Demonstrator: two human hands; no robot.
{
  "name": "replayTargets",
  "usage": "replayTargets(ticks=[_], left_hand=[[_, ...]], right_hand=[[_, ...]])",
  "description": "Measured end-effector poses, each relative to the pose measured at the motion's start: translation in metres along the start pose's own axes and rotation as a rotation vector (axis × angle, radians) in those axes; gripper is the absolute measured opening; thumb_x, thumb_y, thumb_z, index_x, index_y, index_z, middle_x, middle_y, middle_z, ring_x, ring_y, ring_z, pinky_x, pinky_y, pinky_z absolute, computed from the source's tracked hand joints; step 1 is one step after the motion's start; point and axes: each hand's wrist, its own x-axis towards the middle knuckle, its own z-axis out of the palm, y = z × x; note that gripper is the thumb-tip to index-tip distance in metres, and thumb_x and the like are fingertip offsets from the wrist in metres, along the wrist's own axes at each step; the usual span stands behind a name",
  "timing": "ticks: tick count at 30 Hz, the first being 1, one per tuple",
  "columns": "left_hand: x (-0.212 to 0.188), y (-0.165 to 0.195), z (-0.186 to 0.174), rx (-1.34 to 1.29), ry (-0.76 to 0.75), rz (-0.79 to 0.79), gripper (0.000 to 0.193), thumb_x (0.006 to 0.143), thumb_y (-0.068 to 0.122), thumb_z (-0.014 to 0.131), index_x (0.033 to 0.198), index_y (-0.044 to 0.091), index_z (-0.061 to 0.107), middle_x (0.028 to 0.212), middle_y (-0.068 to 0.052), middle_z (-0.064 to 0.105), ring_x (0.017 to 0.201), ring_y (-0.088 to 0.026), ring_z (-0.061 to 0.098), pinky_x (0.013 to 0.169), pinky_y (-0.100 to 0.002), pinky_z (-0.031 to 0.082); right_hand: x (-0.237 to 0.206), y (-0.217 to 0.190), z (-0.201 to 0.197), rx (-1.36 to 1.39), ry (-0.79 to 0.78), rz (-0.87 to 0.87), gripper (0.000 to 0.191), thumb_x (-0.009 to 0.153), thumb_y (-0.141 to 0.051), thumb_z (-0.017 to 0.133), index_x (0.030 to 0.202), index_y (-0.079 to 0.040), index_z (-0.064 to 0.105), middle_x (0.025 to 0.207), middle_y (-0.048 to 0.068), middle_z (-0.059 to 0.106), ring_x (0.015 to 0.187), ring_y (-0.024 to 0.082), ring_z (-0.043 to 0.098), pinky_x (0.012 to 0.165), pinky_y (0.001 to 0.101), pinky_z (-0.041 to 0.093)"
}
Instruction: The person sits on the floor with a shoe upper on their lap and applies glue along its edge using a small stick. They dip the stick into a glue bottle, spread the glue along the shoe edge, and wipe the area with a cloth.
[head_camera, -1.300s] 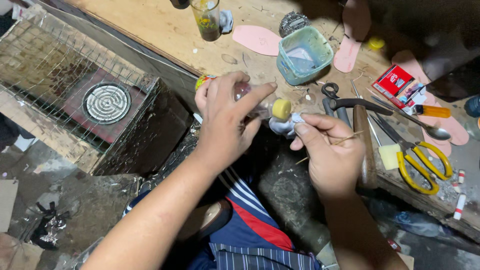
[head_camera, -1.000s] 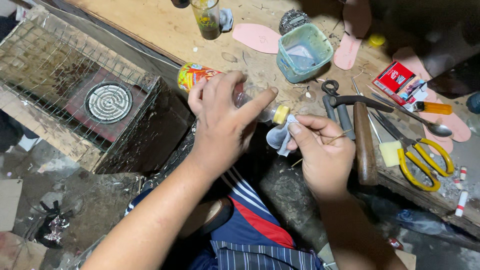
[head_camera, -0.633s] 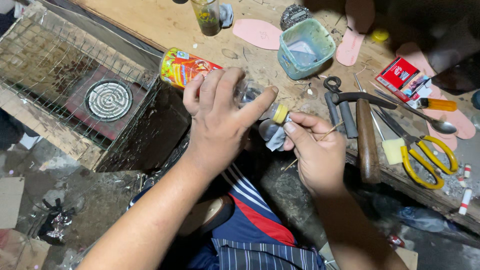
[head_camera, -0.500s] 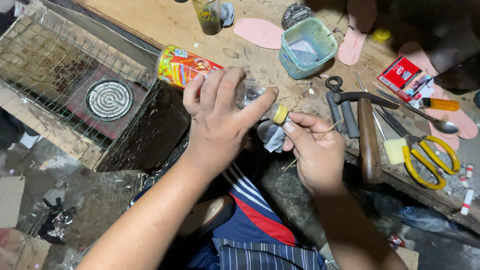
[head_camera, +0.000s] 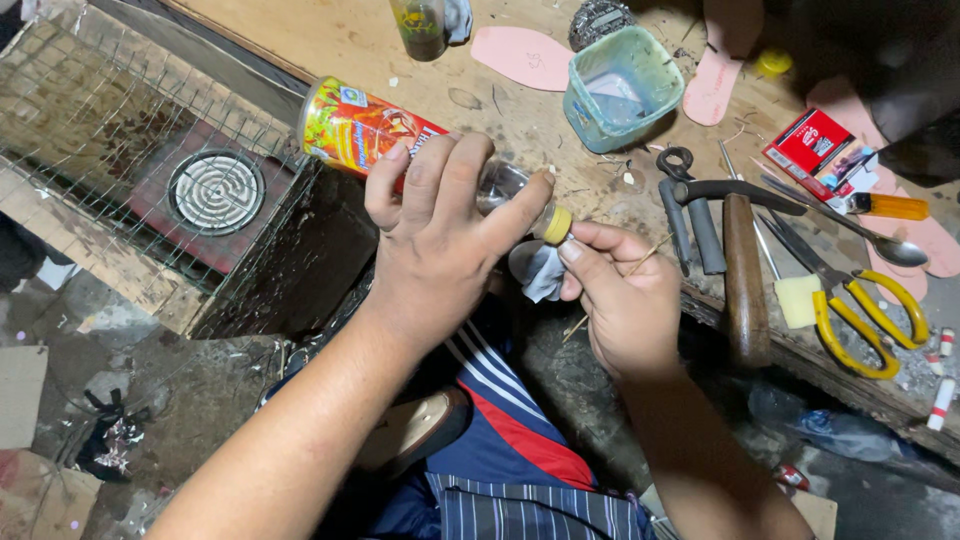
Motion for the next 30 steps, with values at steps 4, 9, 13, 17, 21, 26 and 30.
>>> replayTargets(ticks=[4, 9, 13, 17, 21, 26, 30], left_hand=[[-0.004, 0.007, 0.002, -0.005, -0.005, -0.011, 0.041, 0.097, 0.021, 0.065, 0.138, 0.028, 0.068, 0.143, -0.013, 0.052, 0.137, -0.029, 0.046, 0.118, -0.046, 0.024], [-0.001, 0.012, 0.013, -0.186, -0.036, -0.112, 0.050, 0.088, 0.014, 0.072, 0.136, 0.026, 0.067, 0.139, -0.014, 0.052, 0.133, -0.032, 0.047, 0.115, -0.049, 0.027], [0.016, 0.003, 0.032, -0.534, 0.019, -0.319, 0.056, 0.090, 0.012, 0.078, 0.140, 0.017, 0.054, 0.133, -0.012, 0.057, 0.127, -0.033, 0.056, 0.111, -0.043, 0.042], [0.038, -0.006, 0.054, -0.757, 0.099, -0.506, 0.060, 0.098, 0.018, 0.077, 0.149, 0.012, 0.045, 0.130, -0.014, 0.062, 0.115, -0.031, 0.069, 0.100, -0.040, 0.055], [0.055, -0.006, 0.063, -0.610, 0.131, -0.474, 0.054, 0.100, 0.025, 0.079, 0.143, 0.012, 0.049, 0.127, -0.016, 0.062, 0.117, -0.041, 0.064, 0.097, -0.047, 0.054], [0.076, -0.003, 0.063, -0.583, 0.109, -0.559, 0.050, 0.096, 0.029, 0.079, 0.132, 0.011, 0.050, 0.127, -0.019, 0.062, 0.112, -0.045, 0.063, 0.089, -0.050, 0.054], [0.077, -0.006, 0.053, -0.609, 0.074, -0.540, 0.054, 0.095, 0.029, 0.081, 0.134, 0.009, 0.049, 0.131, -0.020, 0.059, 0.116, -0.045, 0.061, 0.093, -0.050, 0.053]], right_hand=[[-0.005, -0.002, 0.001, -0.042, 0.057, 0.043, 0.021, 0.096, 0.006, 0.066, 0.117, 0.009, 0.066, 0.094, 0.013, 0.071, 0.070, 0.013, 0.061, 0.065, 0.0251, 0.050], [-0.015, -0.014, -0.004, -0.191, 0.059, -0.062, 0.020, 0.097, 0.006, 0.065, 0.116, 0.010, 0.067, 0.095, 0.011, 0.071, 0.071, 0.010, 0.060, 0.066, 0.0233, 0.050], [-0.026, -0.022, -0.014, -0.224, 0.093, -0.064, 0.020, 0.097, 0.004, 0.065, 0.116, 0.010, 0.066, 0.093, 0.010, 0.071, 0.068, 0.009, 0.059, 0.064, 0.0224, 0.048], [-0.042, -0.013, -0.020, -0.369, 0.147, 0.073, 0.022, 0.093, -0.001, 0.067, 0.114, 0.008, 0.068, 0.084, 0.006, 0.070, 0.063, 0.007, 0.057, 0.059, 0.0210, 0.045], [-0.061, -0.002, -0.023, -0.467, 0.203, 0.241, 0.023, 0.091, -0.005, 0.069, 0.111, 0.005, 0.072, 0.077, 0.001, 0.068, 0.061, 0.004, 0.054, 0.057, 0.0199, 0.041], [-0.075, -0.001, -0.023, -0.612, 0.172, 0.341, 0.024, 0.087, -0.009, 0.072, 0.109, 0.000, 0.075, 0.071, 0.000, 0.066, 0.058, 0.004, 0.053, 0.054, 0.0205, 0.041], [-0.076, 0.003, -0.019, -0.591, 0.179, 0.406, 0.024, 0.088, -0.009, 0.073, 0.110, -0.001, 0.076, 0.069, -0.001, 0.061, 0.056, 0.005, 0.048, 0.051, 0.0217, 0.035]])
